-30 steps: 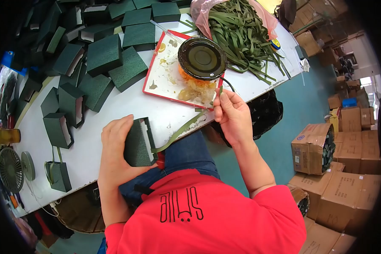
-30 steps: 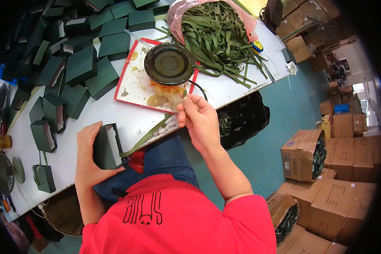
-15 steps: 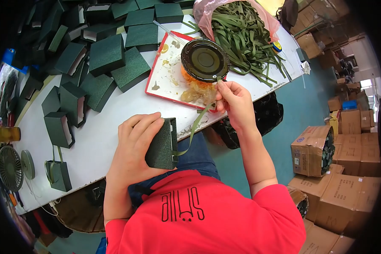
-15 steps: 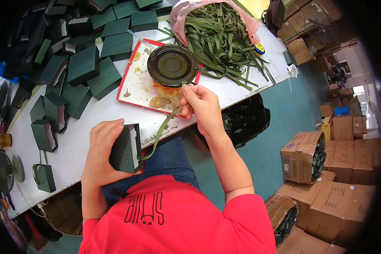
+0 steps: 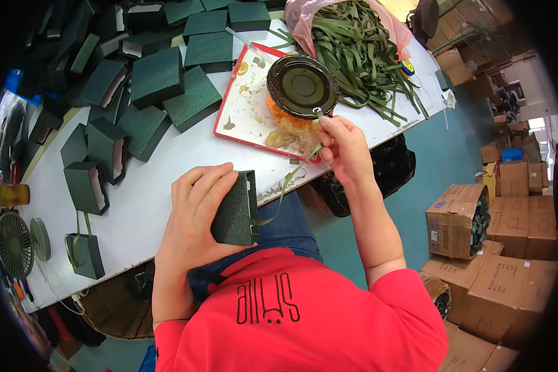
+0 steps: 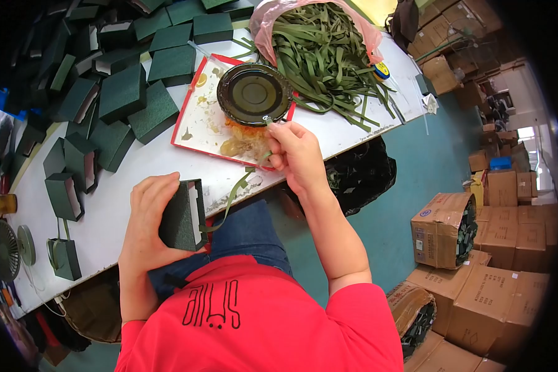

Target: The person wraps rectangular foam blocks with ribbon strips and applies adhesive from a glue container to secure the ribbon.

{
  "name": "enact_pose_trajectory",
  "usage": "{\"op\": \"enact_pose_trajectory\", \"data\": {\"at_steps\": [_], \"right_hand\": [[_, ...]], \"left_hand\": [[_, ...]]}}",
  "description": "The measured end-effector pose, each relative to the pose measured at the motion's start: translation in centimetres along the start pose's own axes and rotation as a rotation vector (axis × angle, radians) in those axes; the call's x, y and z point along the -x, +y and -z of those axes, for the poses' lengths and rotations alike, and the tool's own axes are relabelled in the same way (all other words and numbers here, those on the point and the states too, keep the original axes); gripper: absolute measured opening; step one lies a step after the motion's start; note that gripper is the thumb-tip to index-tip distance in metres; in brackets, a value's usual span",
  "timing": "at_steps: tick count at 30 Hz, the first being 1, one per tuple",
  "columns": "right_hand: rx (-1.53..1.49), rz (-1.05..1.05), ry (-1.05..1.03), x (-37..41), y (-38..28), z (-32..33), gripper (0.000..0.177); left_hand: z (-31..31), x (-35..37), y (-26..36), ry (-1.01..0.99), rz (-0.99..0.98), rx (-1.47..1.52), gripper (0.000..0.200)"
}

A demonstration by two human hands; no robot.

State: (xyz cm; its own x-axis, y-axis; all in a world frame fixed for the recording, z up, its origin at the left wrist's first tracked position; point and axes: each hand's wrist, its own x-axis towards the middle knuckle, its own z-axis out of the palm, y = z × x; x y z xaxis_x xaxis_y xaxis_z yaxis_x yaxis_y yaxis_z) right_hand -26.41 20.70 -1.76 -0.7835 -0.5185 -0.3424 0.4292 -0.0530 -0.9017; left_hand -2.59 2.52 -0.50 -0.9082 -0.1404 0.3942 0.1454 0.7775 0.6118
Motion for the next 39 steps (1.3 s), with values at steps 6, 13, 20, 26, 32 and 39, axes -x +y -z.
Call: {"op": "enact_pose_trajectory", "data": {"at_steps": [6,13,20,26,32,39], "right_hand": [[0.117,0.135,-0.054,3.6,0.4,-0.8,0.015],[0.353,-0.156,-0.534,6.3,0.4,-4.2,0.018],[0.359,-0.205,-0.637,6.2,0.5,-5.3,0.018],[0.446,-0.180,-0.633,5.9,0.6,-5.5,0.021],[0.574,-0.161,-0.628,5.4,1.2,-5.5,0.022],[0.511,-0.188,-0.700,4.3,3.3,-4.4,0.022]], "left_hand": [[0.4,0.3,-0.7,0.035,0.034,0.083,0.101],[0.7,0.2,-0.7,-0.012,-0.009,0.231,0.106],[0.8,0.3,-0.5,-0.023,-0.011,0.229,0.106],[1.1,0.2,-0.4,-0.037,-0.003,0.236,0.106],[1.2,0.3,-0.4,-0.065,-0.039,0.163,0.099],[1.1,0.1,0.0,-0.159,-0.036,0.052,0.094]]}}
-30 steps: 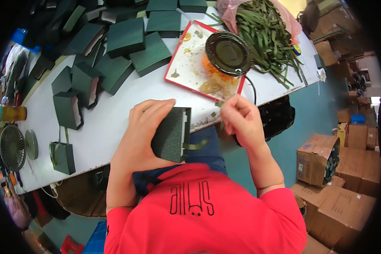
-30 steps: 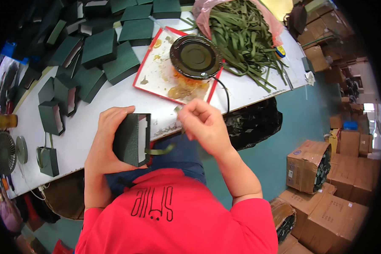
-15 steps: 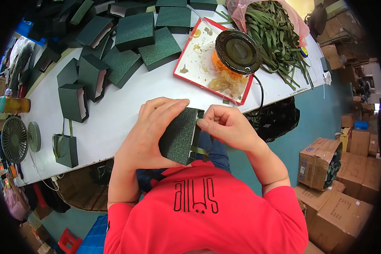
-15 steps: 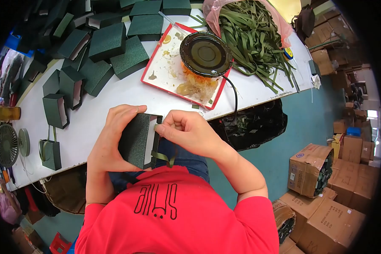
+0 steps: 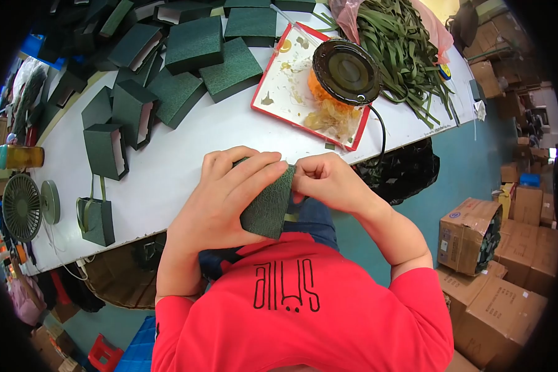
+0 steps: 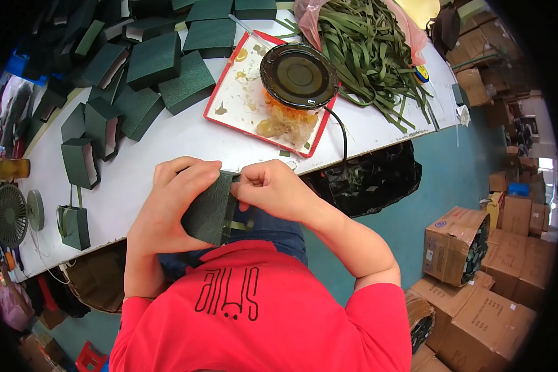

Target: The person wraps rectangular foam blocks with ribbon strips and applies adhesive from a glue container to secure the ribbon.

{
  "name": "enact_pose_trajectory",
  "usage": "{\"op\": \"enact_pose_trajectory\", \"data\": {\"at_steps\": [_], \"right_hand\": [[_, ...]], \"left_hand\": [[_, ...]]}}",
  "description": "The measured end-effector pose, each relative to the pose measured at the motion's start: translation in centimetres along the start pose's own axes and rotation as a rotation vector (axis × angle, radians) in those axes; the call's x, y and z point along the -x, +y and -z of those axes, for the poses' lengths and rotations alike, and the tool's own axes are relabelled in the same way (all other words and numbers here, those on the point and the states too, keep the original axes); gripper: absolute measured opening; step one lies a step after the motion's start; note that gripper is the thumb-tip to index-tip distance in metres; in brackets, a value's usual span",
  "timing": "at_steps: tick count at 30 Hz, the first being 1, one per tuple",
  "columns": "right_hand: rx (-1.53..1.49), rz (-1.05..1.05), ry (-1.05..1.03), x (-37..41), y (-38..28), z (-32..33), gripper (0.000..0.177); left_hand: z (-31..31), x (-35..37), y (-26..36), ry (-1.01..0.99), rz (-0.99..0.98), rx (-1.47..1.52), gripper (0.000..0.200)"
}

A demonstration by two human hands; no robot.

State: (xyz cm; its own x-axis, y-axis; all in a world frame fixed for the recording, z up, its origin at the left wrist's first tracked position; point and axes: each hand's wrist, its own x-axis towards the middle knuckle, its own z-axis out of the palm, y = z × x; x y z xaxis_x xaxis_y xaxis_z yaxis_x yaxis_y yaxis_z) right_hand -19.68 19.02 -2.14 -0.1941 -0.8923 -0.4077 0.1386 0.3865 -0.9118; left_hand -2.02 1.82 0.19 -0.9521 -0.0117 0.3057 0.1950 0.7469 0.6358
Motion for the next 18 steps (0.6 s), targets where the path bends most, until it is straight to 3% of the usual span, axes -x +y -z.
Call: {"op": "enact_pose_trajectory", "data": {"at_steps": [6,9,12,16,18], "right_hand": [[-0.193,0.025,0.178,1.3,-1.3,0.0,0.020],[-0.131,0.211,0.390,1.7,0.2,-0.1,0.021],[-0.147,0.325,0.565,2.6,1.2,1.2,0.017],[-0.123,0.356,0.842,3.6,1.5,4.5,0.016],[-0.067,0.429,0.980,3.8,1.7,6.9,0.015]], "left_hand": [[-0.6,0.7,-1.0,0.102,0.090,0.126,0.099],[0.2,0.6,-0.5,0.066,0.193,0.105,0.098],[0.2,1.0,-1.4,0.148,0.184,-0.157,0.094],[0.6,2.0,-1.9,0.215,0.449,-0.438,0.087],[1.4,2.8,-2.1,0.150,0.578,-0.494,0.079]]}}
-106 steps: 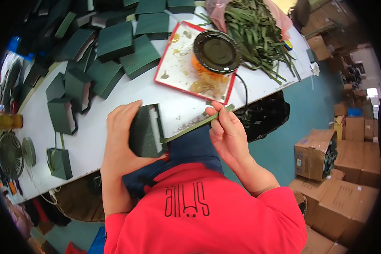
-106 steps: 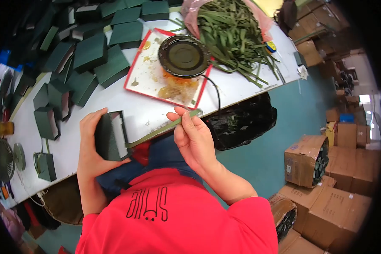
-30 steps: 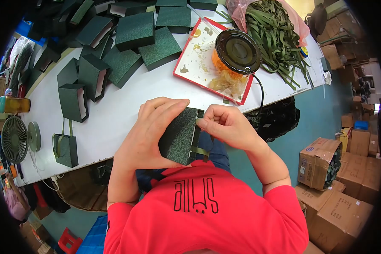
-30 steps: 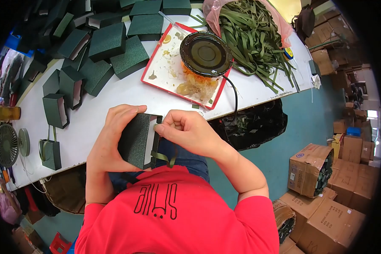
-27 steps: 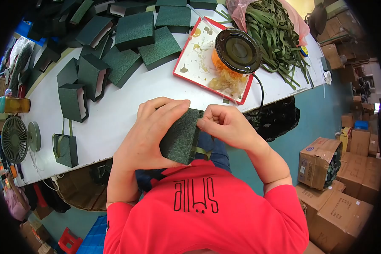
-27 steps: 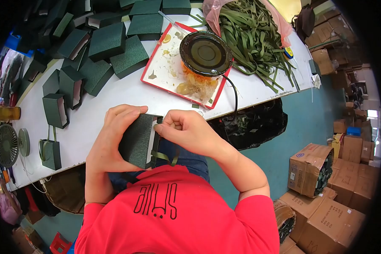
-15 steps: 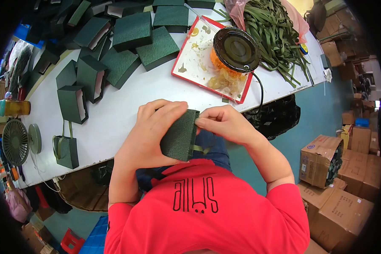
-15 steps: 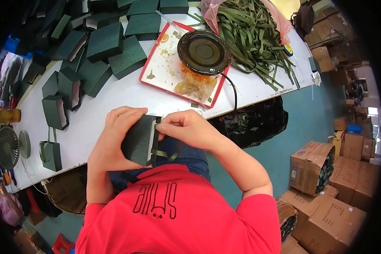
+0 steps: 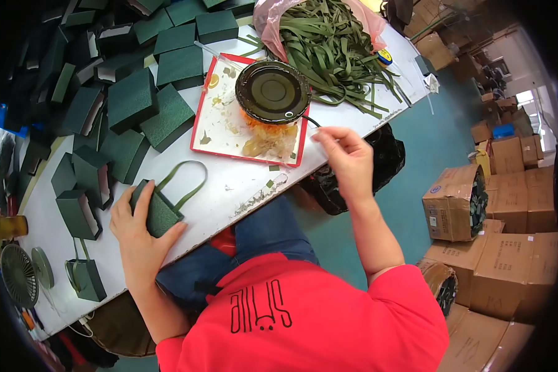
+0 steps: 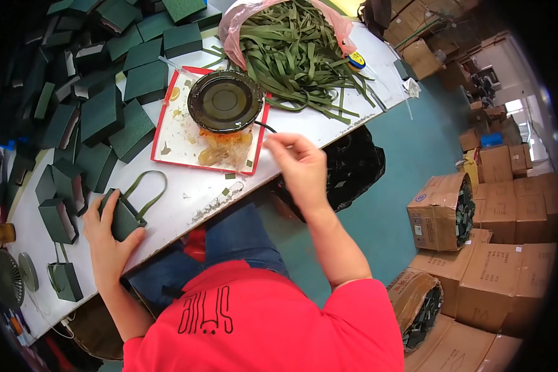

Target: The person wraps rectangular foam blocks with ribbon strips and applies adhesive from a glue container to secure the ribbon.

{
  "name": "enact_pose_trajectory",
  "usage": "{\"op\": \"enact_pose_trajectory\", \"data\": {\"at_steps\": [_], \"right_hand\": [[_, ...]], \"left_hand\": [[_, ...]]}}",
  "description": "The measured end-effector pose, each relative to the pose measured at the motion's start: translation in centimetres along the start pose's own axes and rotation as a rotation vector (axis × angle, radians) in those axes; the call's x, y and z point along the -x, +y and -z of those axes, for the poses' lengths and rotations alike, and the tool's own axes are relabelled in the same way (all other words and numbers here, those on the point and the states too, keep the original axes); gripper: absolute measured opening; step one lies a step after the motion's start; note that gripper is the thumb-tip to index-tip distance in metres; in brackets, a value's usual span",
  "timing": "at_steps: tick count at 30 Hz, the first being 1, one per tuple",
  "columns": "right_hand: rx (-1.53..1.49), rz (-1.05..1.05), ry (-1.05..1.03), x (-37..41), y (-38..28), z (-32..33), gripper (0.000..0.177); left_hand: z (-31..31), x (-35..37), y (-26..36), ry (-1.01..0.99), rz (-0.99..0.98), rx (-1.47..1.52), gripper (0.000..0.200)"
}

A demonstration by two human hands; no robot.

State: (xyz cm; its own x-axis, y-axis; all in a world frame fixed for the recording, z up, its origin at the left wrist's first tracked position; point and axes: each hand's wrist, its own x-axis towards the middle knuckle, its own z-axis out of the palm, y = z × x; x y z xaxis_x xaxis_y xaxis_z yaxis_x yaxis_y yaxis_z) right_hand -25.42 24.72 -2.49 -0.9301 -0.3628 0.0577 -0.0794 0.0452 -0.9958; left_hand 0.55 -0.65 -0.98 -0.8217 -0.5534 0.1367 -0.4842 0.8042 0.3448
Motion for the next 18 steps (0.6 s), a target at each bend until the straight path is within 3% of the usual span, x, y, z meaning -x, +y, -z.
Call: {"op": "enact_pose_trajectory", "data": {"at_steps": [3,7,10,13,16,18], "right_hand": [[0.117,0.069,0.136,-2.6,0.2,2.2,0.018],[0.359,0.100,0.251,-6.3,2.8,4.8,0.020],[0.460,0.172,0.284,-7.8,3.6,5.2,0.017],[0.504,0.360,0.259,-9.3,3.9,4.6,0.015],[0.601,0.512,0.221,-10.6,2.4,2.9,0.014],[0.608,0.489,0.217,-11.6,1.7,1.8,0.016]], "left_hand": [[1.2,0.2,-1.2,-0.073,0.085,0.116,0.061],[0.2,0.5,-3.6,0.072,0.168,0.282,0.039],[0.8,0.6,-4.3,-0.100,0.627,0.507,0.030],[0.2,1.5,-5.9,0.154,0.308,0.488,0.015],[0.8,1.6,-5.3,0.412,-0.043,0.531,0.028],[1.8,0.7,-3.7,0.429,-0.184,0.288,0.036]]}}
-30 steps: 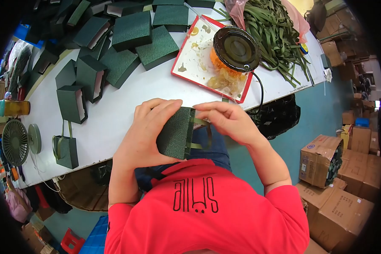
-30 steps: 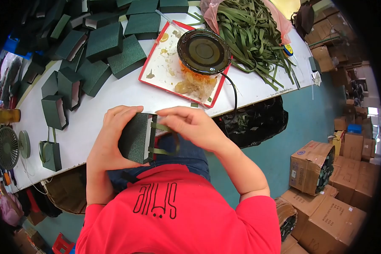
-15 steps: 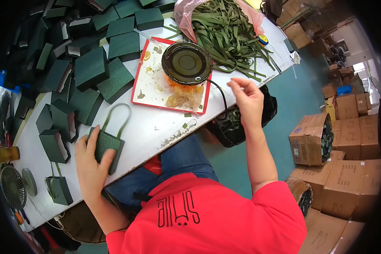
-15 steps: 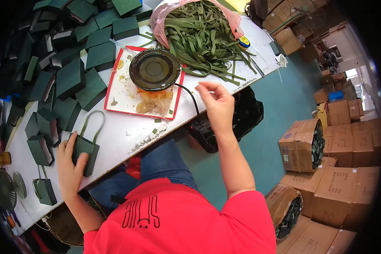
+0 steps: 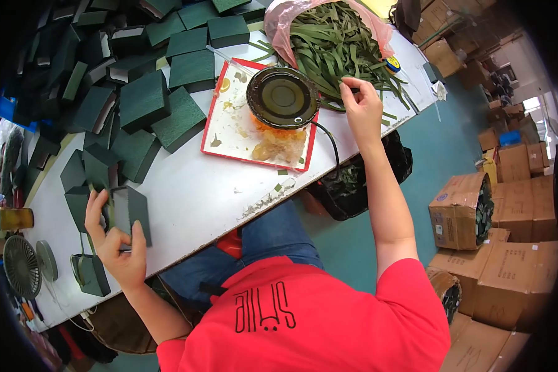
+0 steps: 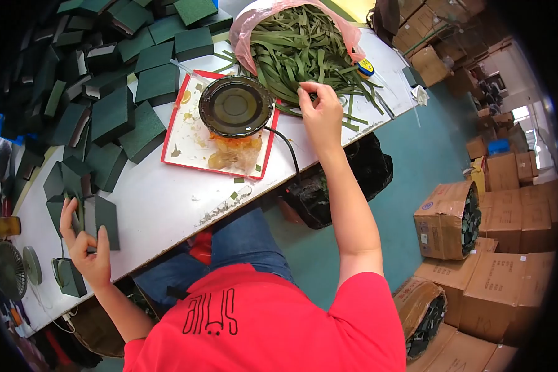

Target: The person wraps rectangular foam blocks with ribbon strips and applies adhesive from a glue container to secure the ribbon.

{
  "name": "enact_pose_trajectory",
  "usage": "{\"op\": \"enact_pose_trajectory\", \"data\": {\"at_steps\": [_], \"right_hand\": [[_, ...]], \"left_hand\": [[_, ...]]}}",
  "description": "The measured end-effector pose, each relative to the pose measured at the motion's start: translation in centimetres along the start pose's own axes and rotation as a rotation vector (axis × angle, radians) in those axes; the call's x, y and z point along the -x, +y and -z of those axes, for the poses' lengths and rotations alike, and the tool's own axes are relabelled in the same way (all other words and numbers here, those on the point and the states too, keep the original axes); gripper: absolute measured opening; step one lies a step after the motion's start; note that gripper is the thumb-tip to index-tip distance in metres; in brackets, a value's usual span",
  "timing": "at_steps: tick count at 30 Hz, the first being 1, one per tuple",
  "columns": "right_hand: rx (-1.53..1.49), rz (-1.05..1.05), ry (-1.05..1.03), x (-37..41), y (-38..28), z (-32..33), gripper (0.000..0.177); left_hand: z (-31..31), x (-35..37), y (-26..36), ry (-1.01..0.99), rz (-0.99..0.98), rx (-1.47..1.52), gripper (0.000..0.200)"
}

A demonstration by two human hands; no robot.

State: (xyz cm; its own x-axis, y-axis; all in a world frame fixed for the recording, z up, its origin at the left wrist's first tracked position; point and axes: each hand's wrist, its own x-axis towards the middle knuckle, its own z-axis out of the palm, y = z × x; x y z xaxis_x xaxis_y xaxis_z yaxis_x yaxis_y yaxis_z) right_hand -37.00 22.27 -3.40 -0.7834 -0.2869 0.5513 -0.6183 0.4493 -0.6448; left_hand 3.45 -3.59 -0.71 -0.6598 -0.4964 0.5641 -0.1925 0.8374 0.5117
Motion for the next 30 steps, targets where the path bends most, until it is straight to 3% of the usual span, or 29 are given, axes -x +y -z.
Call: {"op": "enact_pose_trajectory", "data": {"at_steps": [3,4,6,9,12,19,23,25,26,30], "right_hand": [[0.010,-0.035,0.015,-1.6,-0.3,-1.3,0.021],[0.014,-0.036,0.011,-2.1,0.0,-1.8,0.023],[0.023,-0.039,0.005,-2.8,0.5,-2.6,0.028],[0.026,-0.093,-0.057,-3.0,0.3,-2.7,0.036],[-0.028,-0.082,-0.015,-2.6,0.3,-2.1,0.033],[-0.127,-0.255,-0.045,-0.1,-0.5,1.1,0.028],[-0.254,-0.415,-0.141,1.8,-1.7,2.9,0.045],[-0.396,-0.545,-0.193,3.5,-2.8,3.9,0.039],[-0.466,-0.612,-0.220,4.6,-3.5,4.5,0.037],[-0.653,-0.756,-0.303,10.6,-6.3,6.3,0.019]], "left_hand": [[-0.4,-0.9,1.4,-0.216,-0.111,-0.144,0.038],[-0.9,-0.5,1.4,-0.258,-0.019,0.094,0.033],[-1.0,-0.7,2.5,-0.403,0.018,0.098,0.029],[-0.8,-1.0,3.4,-0.579,0.036,-0.104,0.061],[-1.2,-1.2,3.1,-0.551,0.125,-0.272,0.086],[-1.7,-1.1,3.4,-0.475,0.016,-0.341,0.087],[-2.2,-0.3,2.9,-0.471,0.113,0.035,0.098],[-2.5,0.1,3.4,-0.454,0.213,0.370,0.107],[-2.6,0.3,3.4,-0.541,0.198,0.494,0.117],[-6.1,1.0,5.1,-0.902,0.053,1.100,0.123]]}}
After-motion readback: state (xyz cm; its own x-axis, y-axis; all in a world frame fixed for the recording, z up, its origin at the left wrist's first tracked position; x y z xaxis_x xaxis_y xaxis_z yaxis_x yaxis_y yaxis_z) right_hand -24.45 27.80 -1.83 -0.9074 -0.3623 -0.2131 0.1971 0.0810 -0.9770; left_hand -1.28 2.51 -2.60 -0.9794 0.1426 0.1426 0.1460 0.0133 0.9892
